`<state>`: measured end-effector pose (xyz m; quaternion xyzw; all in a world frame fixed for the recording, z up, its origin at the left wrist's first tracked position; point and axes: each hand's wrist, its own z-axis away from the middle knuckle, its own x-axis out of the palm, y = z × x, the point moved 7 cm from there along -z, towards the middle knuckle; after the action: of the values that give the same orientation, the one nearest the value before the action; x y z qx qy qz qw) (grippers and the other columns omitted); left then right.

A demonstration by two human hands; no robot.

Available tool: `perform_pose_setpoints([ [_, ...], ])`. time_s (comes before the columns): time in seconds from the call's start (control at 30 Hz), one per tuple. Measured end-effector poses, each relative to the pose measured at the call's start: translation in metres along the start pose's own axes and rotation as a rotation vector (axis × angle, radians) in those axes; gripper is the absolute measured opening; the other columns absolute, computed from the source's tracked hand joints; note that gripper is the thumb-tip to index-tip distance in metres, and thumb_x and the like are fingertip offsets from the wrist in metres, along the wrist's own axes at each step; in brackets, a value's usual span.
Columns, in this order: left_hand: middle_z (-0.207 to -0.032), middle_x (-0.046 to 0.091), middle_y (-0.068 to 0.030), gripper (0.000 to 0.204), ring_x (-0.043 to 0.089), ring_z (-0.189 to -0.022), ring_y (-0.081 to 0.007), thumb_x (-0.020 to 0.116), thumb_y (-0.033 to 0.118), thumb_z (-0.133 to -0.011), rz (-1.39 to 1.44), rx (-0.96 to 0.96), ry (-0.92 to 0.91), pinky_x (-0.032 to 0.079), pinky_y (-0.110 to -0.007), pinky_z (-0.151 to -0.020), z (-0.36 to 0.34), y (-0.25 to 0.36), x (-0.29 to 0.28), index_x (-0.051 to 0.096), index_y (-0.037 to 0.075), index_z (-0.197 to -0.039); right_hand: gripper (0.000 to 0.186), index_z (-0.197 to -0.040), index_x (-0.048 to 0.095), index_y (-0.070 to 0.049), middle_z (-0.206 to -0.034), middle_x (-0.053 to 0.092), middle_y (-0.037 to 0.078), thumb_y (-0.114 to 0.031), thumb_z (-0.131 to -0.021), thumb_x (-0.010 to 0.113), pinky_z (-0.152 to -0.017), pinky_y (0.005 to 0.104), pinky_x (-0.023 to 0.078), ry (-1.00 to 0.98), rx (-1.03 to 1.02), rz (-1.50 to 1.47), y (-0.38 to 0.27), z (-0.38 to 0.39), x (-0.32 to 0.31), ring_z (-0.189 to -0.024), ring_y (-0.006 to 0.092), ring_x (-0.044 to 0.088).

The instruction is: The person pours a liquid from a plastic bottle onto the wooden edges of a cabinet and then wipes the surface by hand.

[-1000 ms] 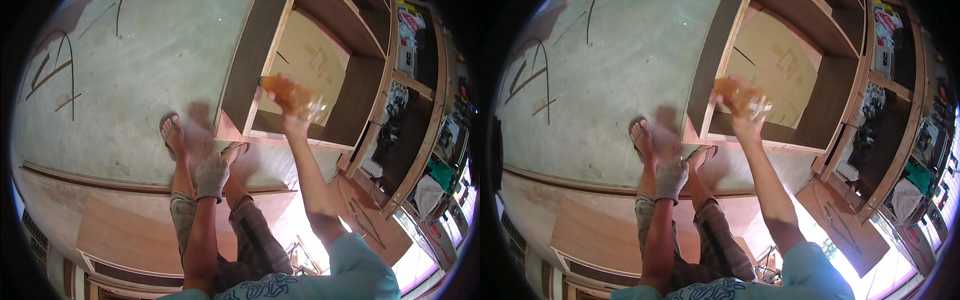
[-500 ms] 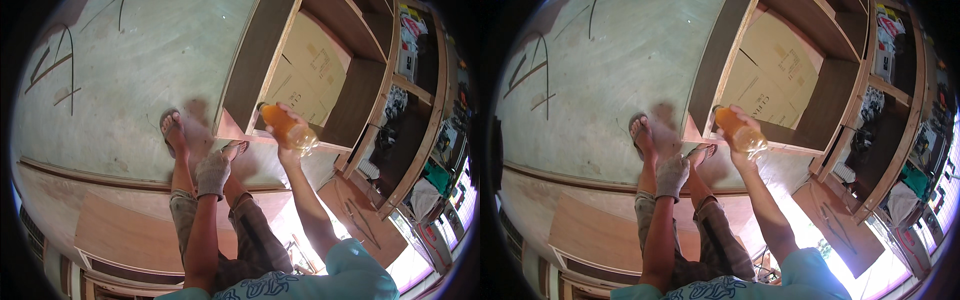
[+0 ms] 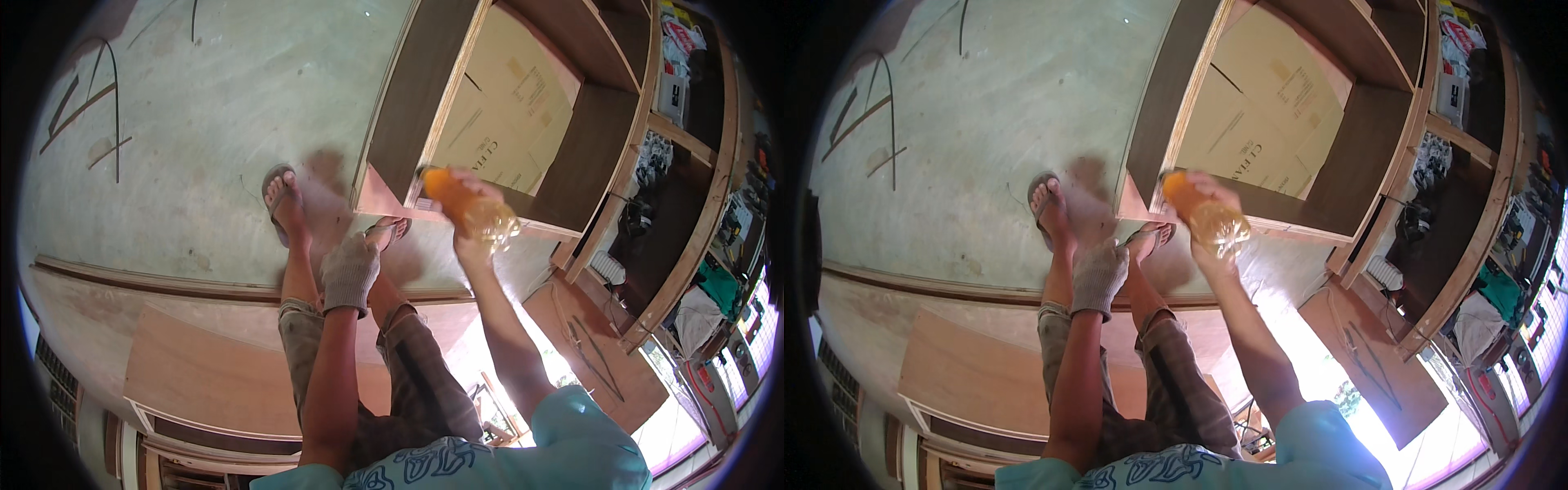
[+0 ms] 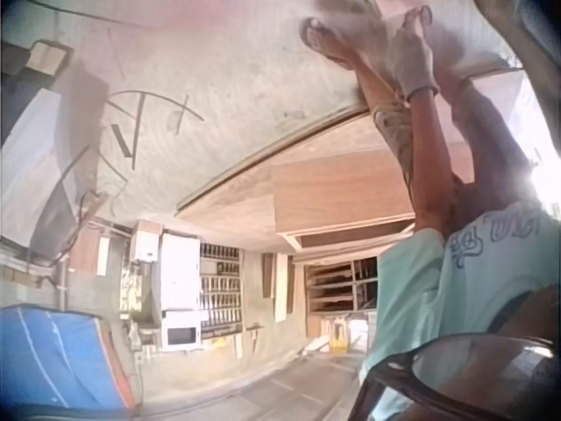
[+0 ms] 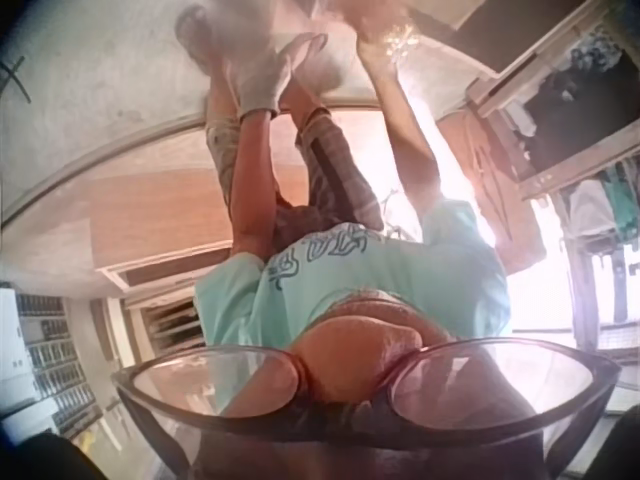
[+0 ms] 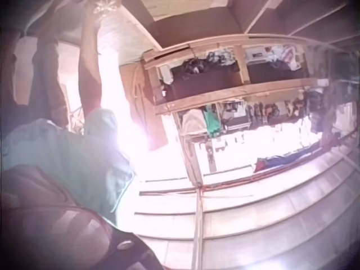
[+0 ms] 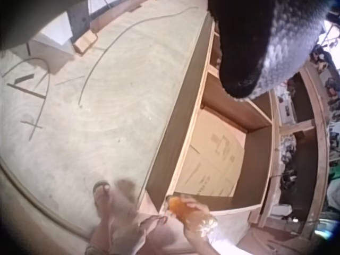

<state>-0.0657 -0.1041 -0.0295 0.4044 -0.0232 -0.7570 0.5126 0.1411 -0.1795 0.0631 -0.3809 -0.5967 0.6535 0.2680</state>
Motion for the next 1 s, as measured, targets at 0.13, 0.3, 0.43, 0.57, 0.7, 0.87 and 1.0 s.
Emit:
perform_pose_setpoints([
  [0.13,-0.088,0.072,-0.0201,0.028,0.071,-0.081,-0.0398,0.055,0.032,-0.097,0.002,0.007,0.007,0.057,-0.052,-0.076,0.001,-0.005,0.011,0.066,0.006,-0.095,0.056,-0.126,0.052,-0.003,-0.131,0.062,0.019,0.012,-0.079,0.078,-0.108,0.0468,0.050,0.062,0.090,-0.079,0.002,-0.054,0.000,-0.127,0.0311,0.059],
  [0.3,-0.085,0.071,-0.0196,0.029,0.071,-0.080,-0.0399,0.055,0.032,-0.098,0.005,-0.002,-0.010,0.057,-0.052,-0.076,0.000,-0.006,0.004,0.066,0.006,-0.092,0.040,-0.117,0.059,-0.001,-0.127,0.066,0.021,0.006,-0.083,0.079,-0.107,0.0482,0.050,-0.132,-0.097,0.008,-0.023,-0.002,0.019,-0.123,0.0332,0.061],
  [0.43,-0.087,0.072,-0.0213,0.030,0.071,-0.082,-0.0406,0.055,0.032,-0.098,0.007,-0.014,-0.044,0.057,-0.053,-0.078,-0.001,-0.002,0.005,0.067,0.005,-0.095,0.040,-0.114,0.061,0.000,-0.125,0.067,0.021,0.005,-0.080,0.082,-0.106,0.0478,0.051,-0.057,-0.020,-0.023,-0.006,-0.019,0.007,-0.121,0.0342,0.063],
  [0.57,-0.088,0.073,-0.0220,0.030,0.072,-0.082,-0.0406,0.054,0.033,-0.098,0.003,-0.009,-0.044,0.058,-0.053,-0.076,-0.001,0.000,0.006,0.067,0.005,-0.097,0.045,-0.116,0.062,0.002,-0.124,0.068,0.020,0.006,-0.077,0.084,-0.106,0.0470,0.051,0.062,0.004,-0.060,-0.004,-0.060,0.000,-0.123,0.0358,0.062],
  [0.7,-0.088,0.073,-0.0209,0.030,0.072,-0.080,-0.0400,0.054,0.033,-0.098,0.026,-0.027,-0.016,0.058,-0.052,-0.074,-0.001,-0.004,0.002,0.066,0.005,-0.095,0.048,-0.120,0.061,0.001,-0.125,0.068,0.020,0.009,-0.077,0.083,-0.108,0.0466,0.049,-0.291,-0.171,0.102,-0.022,-0.017,0.019,-0.127,0.0377,0.061],
  [0.87,-0.084,0.072,-0.0191,0.026,0.071,-0.076,-0.0398,0.055,0.031,-0.097,0.019,-0.053,-0.031,0.058,-0.051,-0.071,0.003,-0.009,0.003,0.067,0.007,-0.094,0.058,-0.123,0.059,-0.003,-0.131,0.066,0.019,0.010,-0.073,0.086,-0.110,0.0483,0.049,-0.182,-0.075,0.077,-0.023,0.000,0.018,-0.131,0.0373,0.058],
  [1.0,-0.082,0.071,-0.0179,0.025,0.070,-0.073,-0.0399,0.056,0.030,-0.096,0.014,0.093,0.073,0.057,-0.051,-0.067,0.005,0.007,-0.015,0.067,0.009,-0.091,0.051,-0.121,0.060,0.001,-0.129,0.068,0.019,0.009,-0.076,0.084,-0.109,0.0454,0.049,-0.062,-0.021,-0.025,0.000,-0.021,0.004,-0.127,0.0343,0.061],
])
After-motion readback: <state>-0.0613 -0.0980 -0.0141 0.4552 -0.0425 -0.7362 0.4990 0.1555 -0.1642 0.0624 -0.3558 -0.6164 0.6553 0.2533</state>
